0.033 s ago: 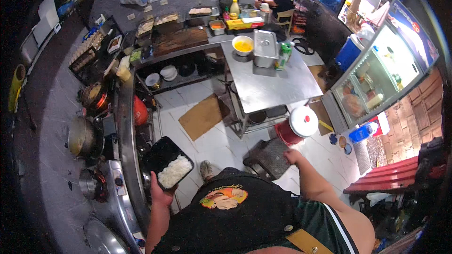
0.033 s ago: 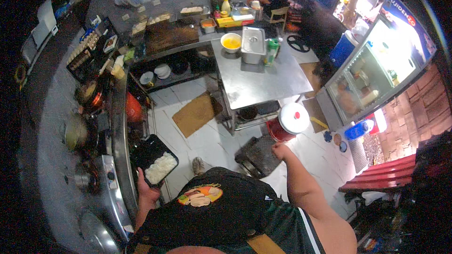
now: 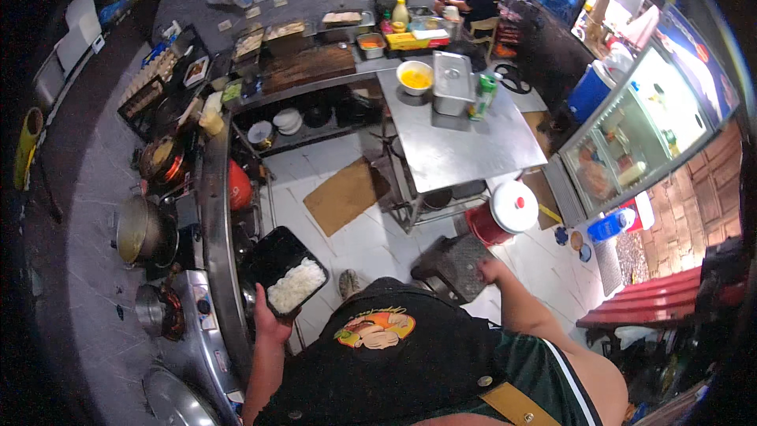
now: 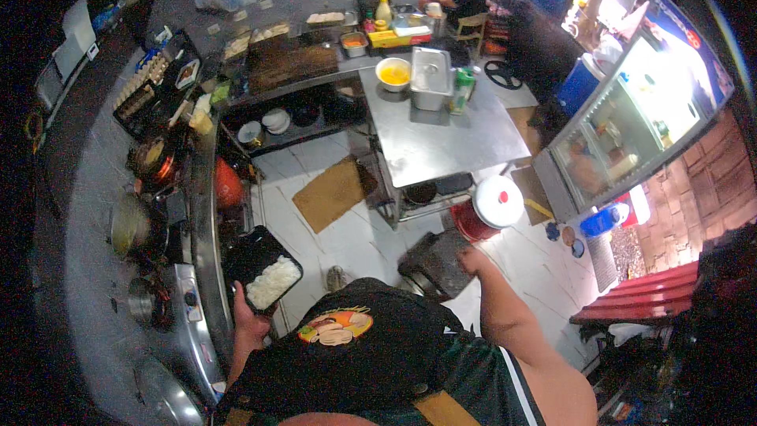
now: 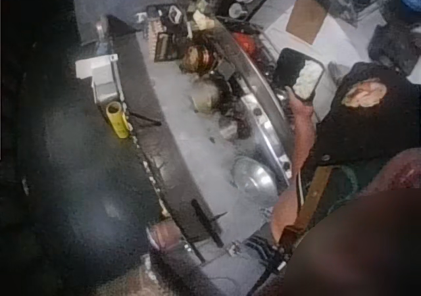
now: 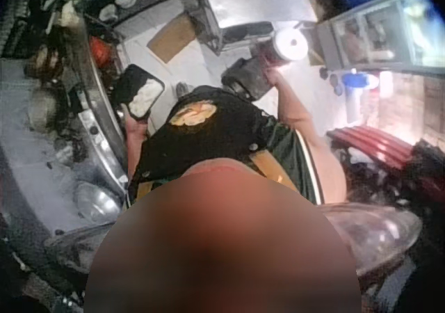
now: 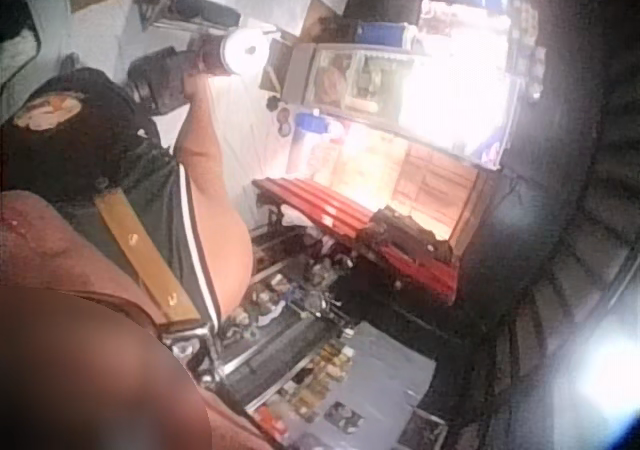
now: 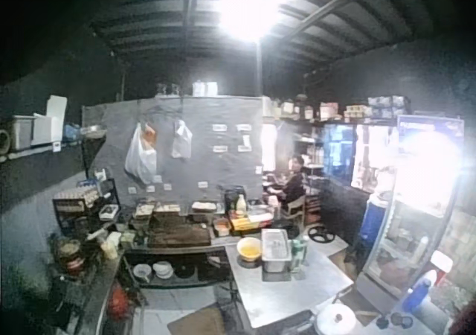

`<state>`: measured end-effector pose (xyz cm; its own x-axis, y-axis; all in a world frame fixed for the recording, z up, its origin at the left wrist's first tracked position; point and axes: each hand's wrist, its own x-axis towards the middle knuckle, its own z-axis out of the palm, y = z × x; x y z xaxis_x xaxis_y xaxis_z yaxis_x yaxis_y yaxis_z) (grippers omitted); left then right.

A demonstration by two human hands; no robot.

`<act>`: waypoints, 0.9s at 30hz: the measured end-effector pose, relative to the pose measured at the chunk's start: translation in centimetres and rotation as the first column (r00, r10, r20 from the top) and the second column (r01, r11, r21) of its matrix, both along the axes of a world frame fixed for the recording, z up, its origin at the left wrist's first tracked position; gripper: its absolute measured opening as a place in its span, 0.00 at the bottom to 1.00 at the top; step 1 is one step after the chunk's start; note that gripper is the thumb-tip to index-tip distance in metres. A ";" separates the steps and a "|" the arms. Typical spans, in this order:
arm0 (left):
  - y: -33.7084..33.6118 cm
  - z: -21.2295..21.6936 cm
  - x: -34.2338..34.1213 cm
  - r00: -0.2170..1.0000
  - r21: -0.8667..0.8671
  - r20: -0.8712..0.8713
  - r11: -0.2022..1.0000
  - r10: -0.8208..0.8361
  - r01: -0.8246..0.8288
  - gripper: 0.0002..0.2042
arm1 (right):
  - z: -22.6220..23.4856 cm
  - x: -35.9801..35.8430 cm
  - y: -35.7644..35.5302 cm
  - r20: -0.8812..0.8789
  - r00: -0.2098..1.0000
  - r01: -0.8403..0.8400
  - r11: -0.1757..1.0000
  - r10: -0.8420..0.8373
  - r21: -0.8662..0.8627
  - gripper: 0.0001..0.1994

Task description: The person scoops rice into a black bento box, then uses tongs to add fried chicken, meat, and vegetables from stainless steel trays. They briefly stir a frying pan on the stove before closing the food containers.

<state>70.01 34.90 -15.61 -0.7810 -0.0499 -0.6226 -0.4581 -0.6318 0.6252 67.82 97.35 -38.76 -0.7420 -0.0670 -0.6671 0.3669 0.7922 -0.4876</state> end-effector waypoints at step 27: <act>-3.9 -3.8 -47.9 0.968 0.118 -0.073 0.966 0.242 -0.232 0.33 | 6.3 -60.0 -14.0 -0.346 0.560 -0.791 0.610 0.753 0.048 0.12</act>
<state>22.10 31.00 -19.38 -0.8058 -0.1765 -0.5653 -0.2346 -0.7814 0.5783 7.82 83.33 -32.43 -0.5274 -0.7638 -0.3720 -0.5412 0.6396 -0.5460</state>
